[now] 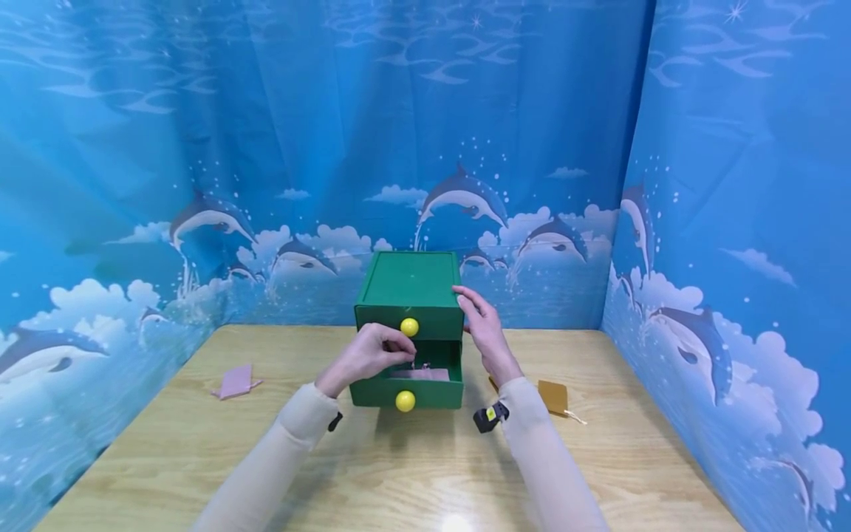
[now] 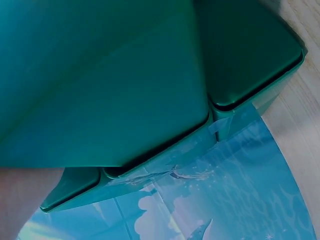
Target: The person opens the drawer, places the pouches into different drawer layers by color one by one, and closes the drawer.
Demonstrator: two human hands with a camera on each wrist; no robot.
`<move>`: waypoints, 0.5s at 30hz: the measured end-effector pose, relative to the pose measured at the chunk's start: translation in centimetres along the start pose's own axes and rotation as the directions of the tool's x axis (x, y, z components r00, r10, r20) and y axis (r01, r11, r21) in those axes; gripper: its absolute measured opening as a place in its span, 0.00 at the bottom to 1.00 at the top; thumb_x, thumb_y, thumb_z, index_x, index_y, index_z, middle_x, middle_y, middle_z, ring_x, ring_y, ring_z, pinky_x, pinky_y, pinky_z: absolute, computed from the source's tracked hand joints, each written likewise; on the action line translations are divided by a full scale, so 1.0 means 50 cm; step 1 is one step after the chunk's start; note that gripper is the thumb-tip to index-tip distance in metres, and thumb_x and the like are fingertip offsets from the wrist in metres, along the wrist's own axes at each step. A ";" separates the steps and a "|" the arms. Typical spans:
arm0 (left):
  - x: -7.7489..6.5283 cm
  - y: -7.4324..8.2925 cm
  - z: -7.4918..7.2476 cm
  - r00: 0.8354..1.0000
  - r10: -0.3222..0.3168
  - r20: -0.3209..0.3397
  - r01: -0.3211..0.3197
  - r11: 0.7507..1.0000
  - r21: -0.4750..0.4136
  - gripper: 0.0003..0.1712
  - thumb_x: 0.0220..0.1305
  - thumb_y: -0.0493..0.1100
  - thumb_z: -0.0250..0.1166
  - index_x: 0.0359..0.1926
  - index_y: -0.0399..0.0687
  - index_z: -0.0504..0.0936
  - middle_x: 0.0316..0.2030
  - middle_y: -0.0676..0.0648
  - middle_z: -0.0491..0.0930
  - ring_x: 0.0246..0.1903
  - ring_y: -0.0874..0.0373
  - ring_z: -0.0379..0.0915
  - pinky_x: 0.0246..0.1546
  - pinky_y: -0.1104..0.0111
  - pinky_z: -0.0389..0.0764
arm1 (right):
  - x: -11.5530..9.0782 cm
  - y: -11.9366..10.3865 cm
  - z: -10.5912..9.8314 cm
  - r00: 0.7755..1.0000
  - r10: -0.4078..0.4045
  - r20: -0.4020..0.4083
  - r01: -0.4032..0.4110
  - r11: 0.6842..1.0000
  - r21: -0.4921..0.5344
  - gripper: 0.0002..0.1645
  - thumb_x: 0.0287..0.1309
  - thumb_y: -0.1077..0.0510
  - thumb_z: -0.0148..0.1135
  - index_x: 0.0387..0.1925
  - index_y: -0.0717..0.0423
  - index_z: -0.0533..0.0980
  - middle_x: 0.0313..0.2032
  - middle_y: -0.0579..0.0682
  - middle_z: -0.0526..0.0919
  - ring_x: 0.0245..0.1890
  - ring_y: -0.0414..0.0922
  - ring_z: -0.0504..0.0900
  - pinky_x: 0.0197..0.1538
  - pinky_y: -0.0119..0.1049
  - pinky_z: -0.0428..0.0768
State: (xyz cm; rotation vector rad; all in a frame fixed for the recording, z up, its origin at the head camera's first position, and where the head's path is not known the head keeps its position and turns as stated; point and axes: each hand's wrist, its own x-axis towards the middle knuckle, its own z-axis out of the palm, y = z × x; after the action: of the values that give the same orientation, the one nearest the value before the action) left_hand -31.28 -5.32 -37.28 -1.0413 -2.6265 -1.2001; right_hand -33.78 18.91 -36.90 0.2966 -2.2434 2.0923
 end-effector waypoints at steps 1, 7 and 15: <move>-0.002 -0.001 -0.001 1.000 -0.002 -0.006 0.002 1.000 -0.008 0.05 0.60 0.38 0.70 0.37 0.43 0.89 0.33 0.53 0.87 0.30 0.65 0.78 0.35 0.74 0.81 | 0.000 0.000 0.001 1.000 0.001 -0.001 -0.001 1.000 0.000 0.31 0.71 0.37 0.47 0.70 0.41 0.66 0.75 0.45 0.57 0.74 0.51 0.57 0.68 0.61 0.64; -0.010 -0.009 -0.004 0.998 0.003 -0.064 -0.007 0.998 -0.066 0.05 0.59 0.41 0.71 0.36 0.45 0.89 0.31 0.53 0.86 0.29 0.62 0.78 0.34 0.71 0.82 | -0.001 0.002 0.002 1.000 -0.008 -0.004 0.008 1.000 0.012 0.31 0.71 0.36 0.48 0.69 0.42 0.66 0.75 0.45 0.57 0.73 0.52 0.57 0.68 0.60 0.64; -0.019 -0.030 -0.015 0.992 0.008 -0.122 -0.027 0.987 -0.158 0.04 0.60 0.45 0.72 0.33 0.51 0.89 0.29 0.52 0.86 0.26 0.57 0.78 0.29 0.67 0.82 | -0.001 0.004 0.003 1.000 -0.012 0.005 0.012 1.000 0.019 0.32 0.71 0.37 0.48 0.70 0.43 0.65 0.75 0.45 0.57 0.74 0.51 0.57 0.68 0.60 0.64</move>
State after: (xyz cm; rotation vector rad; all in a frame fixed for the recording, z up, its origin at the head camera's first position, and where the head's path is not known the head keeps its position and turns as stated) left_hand -31.62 -7.06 -38.02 -0.9783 -2.4588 -1.4414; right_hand -33.75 18.77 -37.10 0.3159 -2.2206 2.1099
